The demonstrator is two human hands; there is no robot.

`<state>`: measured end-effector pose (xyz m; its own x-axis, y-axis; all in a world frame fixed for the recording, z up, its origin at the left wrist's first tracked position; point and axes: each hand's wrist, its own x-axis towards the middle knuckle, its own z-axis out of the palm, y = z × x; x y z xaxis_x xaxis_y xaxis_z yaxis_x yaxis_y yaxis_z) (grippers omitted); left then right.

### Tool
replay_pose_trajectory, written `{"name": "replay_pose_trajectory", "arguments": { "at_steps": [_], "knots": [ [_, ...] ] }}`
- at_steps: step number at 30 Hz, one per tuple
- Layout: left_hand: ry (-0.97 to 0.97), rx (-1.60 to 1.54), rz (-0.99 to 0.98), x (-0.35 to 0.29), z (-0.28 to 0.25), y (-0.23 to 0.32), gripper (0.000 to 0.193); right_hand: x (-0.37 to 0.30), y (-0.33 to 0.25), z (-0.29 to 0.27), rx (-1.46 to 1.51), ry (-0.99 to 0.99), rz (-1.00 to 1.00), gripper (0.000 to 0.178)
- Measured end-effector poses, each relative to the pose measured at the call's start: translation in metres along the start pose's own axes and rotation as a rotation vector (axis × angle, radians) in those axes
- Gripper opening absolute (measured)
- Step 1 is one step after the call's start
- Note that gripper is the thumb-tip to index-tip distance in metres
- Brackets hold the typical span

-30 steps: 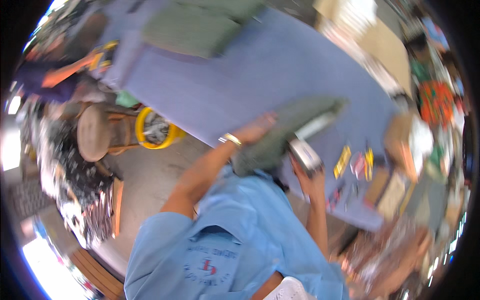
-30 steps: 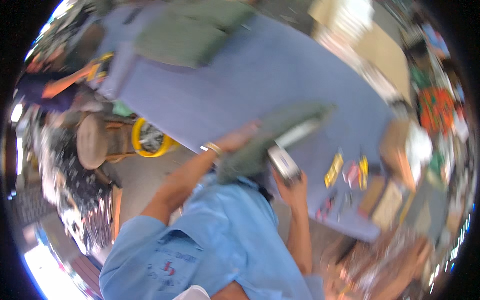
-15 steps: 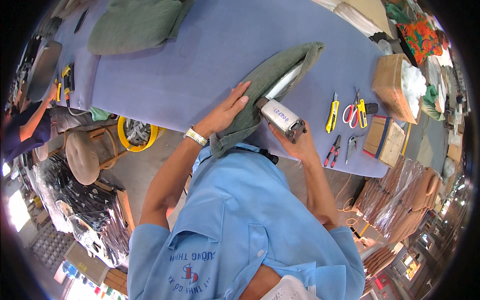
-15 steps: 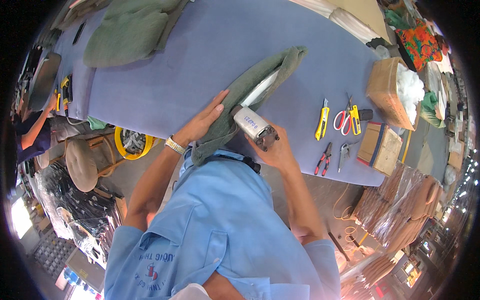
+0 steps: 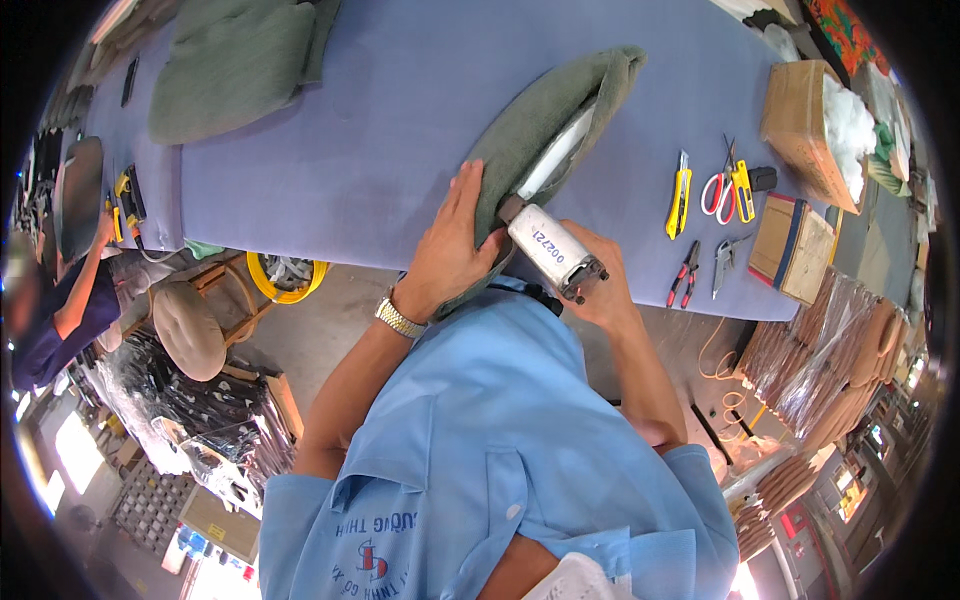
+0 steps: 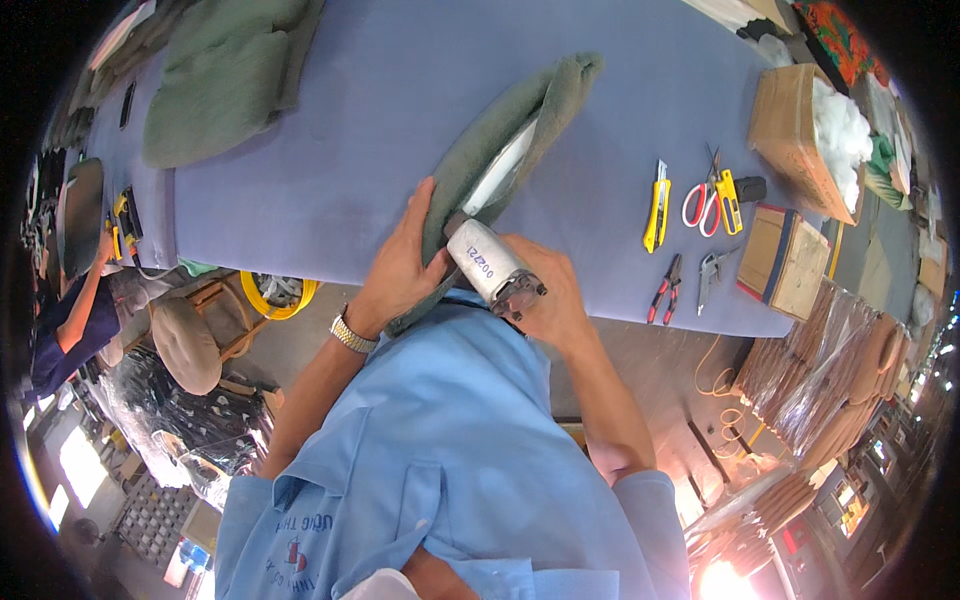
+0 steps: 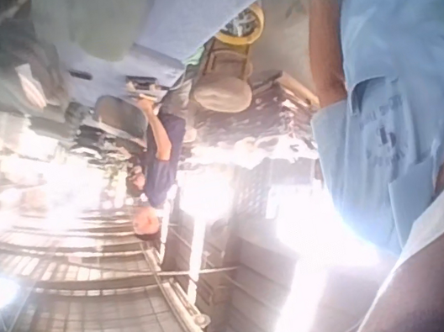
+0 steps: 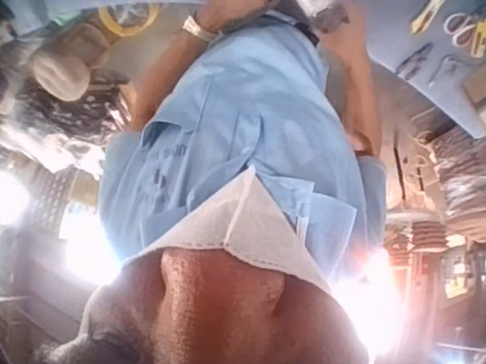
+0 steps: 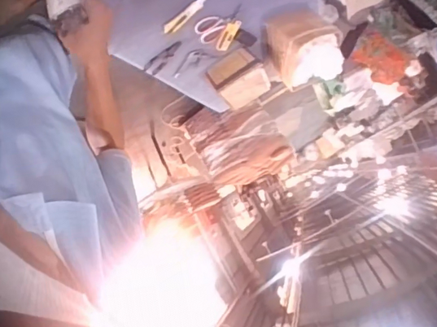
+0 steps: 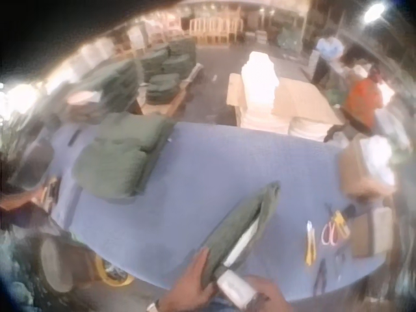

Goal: The person staples fabric onto cushion foam using a pneumatic staple gun, then trims excess fabric with a utility knife. They repeat this process on multiple cushions, stacking finished units on the table.

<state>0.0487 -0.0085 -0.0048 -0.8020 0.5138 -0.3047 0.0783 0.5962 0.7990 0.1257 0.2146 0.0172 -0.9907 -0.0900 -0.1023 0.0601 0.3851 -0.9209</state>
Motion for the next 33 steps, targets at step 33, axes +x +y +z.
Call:
{"name": "replay_pose_trajectory", "arguments": {
  "at_steps": [33],
  "knots": [
    [0.089, 0.111, -0.002, -0.007, 0.016, 0.004, 0.094, -0.016, -0.011, -0.006, 0.036, -0.136, 0.101, 0.07]
  ]
}}
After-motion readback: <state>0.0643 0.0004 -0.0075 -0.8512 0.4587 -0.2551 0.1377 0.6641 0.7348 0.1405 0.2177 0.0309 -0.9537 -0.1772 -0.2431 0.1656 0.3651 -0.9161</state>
